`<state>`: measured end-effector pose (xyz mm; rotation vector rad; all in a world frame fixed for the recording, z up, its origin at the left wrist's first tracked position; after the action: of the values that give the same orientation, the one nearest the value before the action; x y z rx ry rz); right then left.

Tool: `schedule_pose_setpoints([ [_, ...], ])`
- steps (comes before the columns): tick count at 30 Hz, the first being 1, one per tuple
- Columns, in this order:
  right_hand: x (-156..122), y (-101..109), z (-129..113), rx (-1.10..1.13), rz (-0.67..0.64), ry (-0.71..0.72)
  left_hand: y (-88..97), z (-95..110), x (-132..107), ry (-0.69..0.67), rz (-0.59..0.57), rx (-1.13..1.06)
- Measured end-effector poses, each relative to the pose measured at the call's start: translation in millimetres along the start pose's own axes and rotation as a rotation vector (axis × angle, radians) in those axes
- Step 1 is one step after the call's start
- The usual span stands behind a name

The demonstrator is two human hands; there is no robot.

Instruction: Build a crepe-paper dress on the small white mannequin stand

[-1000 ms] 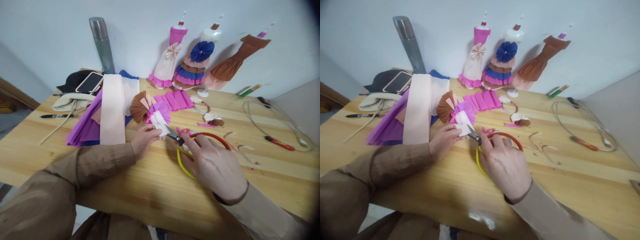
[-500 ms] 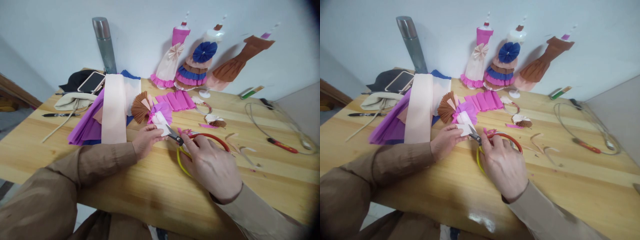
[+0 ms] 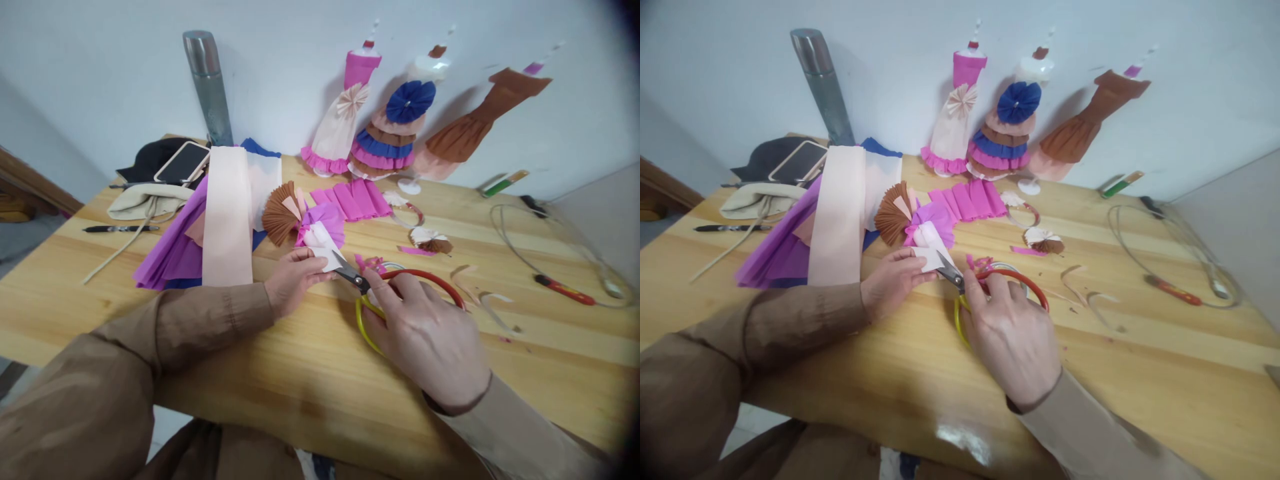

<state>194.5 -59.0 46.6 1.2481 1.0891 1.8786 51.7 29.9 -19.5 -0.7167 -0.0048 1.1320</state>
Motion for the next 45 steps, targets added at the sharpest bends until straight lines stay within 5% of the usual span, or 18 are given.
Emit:
schedule_pose_setpoints([
  [18,-3.2,-4.2,1.5,-0.032,0.071,0.054,1.4,-2.8,1.4,-0.009,-0.021,0.0],
  [31,-1.9,-1.3,1.1,-0.05,-0.012,0.093,-0.1,-1.9,-0.6,-0.003,-0.025,0.006],
  [45,8.0,5.0,-1.8,-0.009,-0.132,-0.055,-2.7,-1.1,-3.9,0.015,-0.029,-0.004],
])
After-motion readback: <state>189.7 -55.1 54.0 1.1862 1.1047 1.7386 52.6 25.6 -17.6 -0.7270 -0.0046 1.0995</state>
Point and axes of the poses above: each hand's wrist, its own x-axis towards the middle knuckle, its own y-axis out of the back of the hand, z = x × y, the point moved 3 cm from there along x, towards the middle knuckle, and after that the axes turned 13 degrees about x, right-handed, at the moved point
